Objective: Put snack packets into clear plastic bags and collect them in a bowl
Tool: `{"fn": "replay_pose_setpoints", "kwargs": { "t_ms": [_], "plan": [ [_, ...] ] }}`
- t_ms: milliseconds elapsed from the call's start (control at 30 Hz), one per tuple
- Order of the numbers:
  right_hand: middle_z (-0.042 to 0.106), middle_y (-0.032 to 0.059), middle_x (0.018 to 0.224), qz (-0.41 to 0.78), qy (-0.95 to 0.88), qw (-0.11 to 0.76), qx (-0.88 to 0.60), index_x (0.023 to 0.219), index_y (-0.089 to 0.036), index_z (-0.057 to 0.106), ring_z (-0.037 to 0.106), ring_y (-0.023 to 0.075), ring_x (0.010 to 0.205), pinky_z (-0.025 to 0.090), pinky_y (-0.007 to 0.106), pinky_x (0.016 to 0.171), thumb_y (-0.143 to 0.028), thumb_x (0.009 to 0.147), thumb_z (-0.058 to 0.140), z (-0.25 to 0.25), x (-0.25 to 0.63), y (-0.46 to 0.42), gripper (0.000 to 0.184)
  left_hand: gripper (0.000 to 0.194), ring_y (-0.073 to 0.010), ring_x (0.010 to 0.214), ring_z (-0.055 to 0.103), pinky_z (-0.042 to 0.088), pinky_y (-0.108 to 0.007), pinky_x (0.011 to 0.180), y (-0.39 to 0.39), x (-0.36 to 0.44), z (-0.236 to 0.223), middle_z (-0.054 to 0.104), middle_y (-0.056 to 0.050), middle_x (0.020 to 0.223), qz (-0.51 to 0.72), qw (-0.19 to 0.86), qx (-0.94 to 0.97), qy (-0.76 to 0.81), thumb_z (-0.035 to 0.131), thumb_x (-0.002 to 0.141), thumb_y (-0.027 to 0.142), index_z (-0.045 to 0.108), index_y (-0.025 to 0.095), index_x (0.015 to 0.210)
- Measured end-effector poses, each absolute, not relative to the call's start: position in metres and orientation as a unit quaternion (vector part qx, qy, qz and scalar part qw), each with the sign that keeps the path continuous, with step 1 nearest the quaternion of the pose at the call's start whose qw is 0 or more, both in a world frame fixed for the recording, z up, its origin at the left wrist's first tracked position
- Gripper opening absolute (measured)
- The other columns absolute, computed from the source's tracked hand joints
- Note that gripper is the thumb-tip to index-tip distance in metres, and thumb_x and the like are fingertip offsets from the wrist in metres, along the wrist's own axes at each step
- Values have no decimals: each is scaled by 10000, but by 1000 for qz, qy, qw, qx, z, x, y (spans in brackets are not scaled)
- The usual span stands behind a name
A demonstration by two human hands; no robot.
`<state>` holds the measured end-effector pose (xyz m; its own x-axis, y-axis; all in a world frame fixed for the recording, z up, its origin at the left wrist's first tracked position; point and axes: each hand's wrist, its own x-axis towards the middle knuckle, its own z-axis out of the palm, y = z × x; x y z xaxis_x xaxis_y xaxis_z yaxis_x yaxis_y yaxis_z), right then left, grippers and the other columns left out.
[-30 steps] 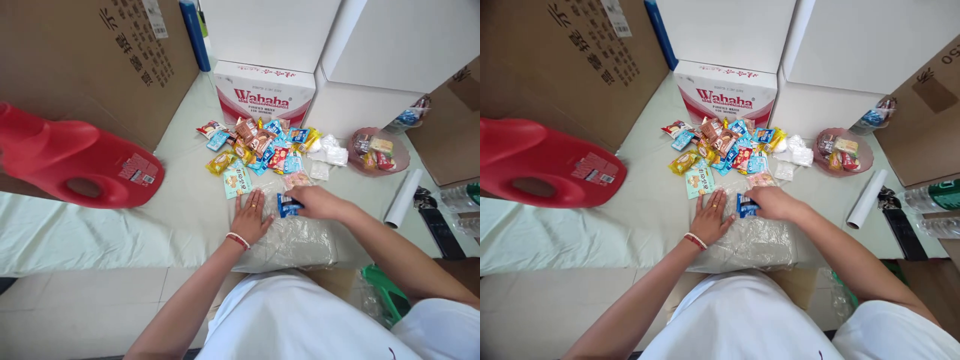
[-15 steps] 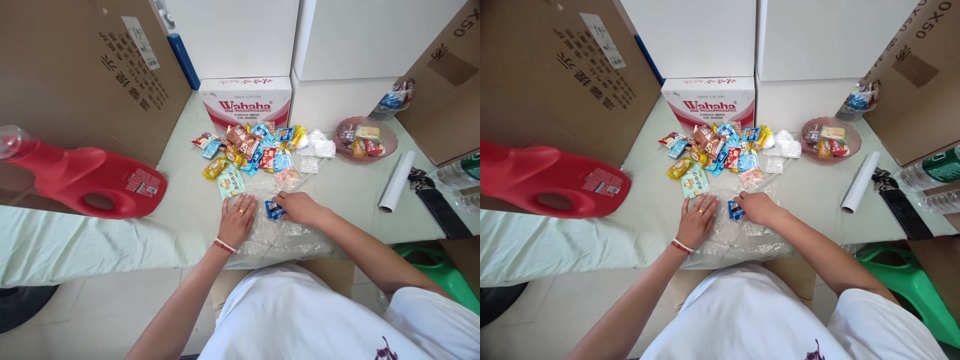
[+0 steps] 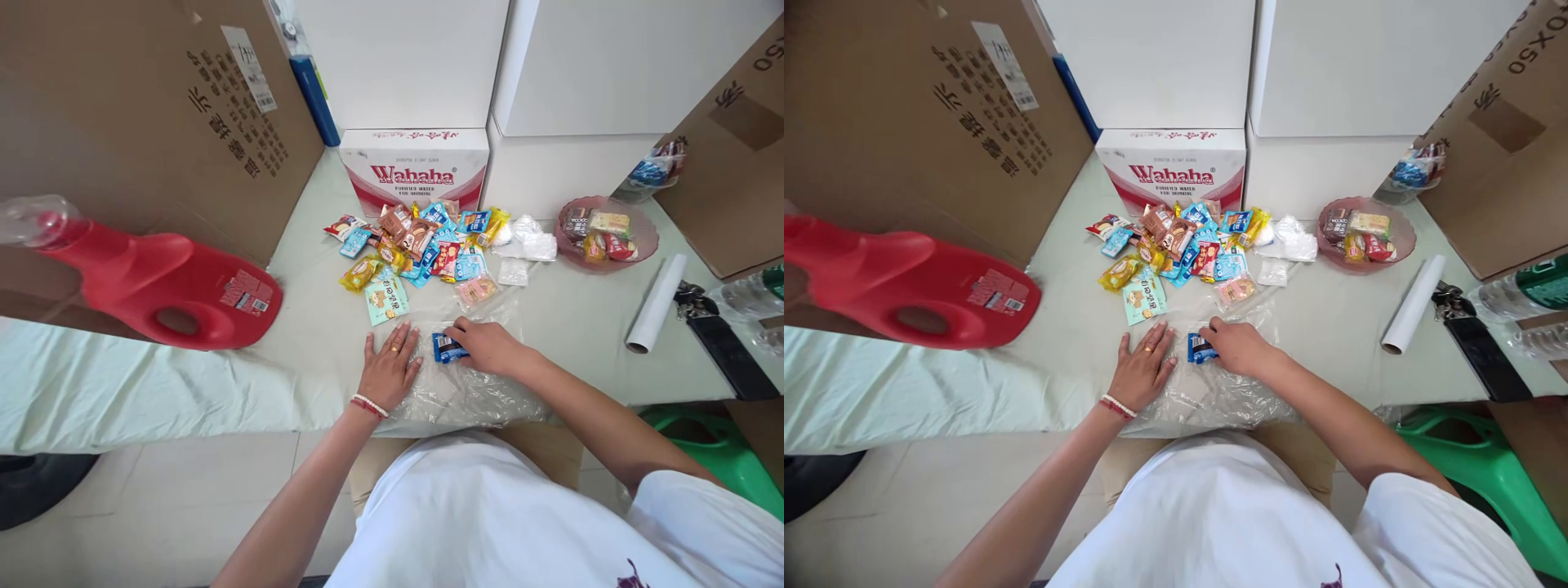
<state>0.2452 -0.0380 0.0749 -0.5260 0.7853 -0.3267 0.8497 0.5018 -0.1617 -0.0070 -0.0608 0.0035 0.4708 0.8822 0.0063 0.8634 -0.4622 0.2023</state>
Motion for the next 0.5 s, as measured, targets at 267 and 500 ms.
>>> {"fn": "replay_pose_setpoints", "kwargs": {
  "t_ms": [267,500],
  "plan": [
    [588,91,1359,-196,848,72,488,1384,-263,544,697,265,970,465,302,721,-401,891,694,73,260,-33,533,584,-281,1514,357,101,-613,1250,-61,-11,-2,340,-139,1645,98,78,849,513,368,1037,396,325,214,1591],
    [455,129,1527,-220,844,-45,487,1491,-257,460,661,275,1106,523,355,836,-416,942,640,78,288,-56,599,531,-312,1517,349,30,-631,1249,-73,-22,10,509,-106,1551,193,3,863,466,484,978,231,481,307,1503]
  ]
}}
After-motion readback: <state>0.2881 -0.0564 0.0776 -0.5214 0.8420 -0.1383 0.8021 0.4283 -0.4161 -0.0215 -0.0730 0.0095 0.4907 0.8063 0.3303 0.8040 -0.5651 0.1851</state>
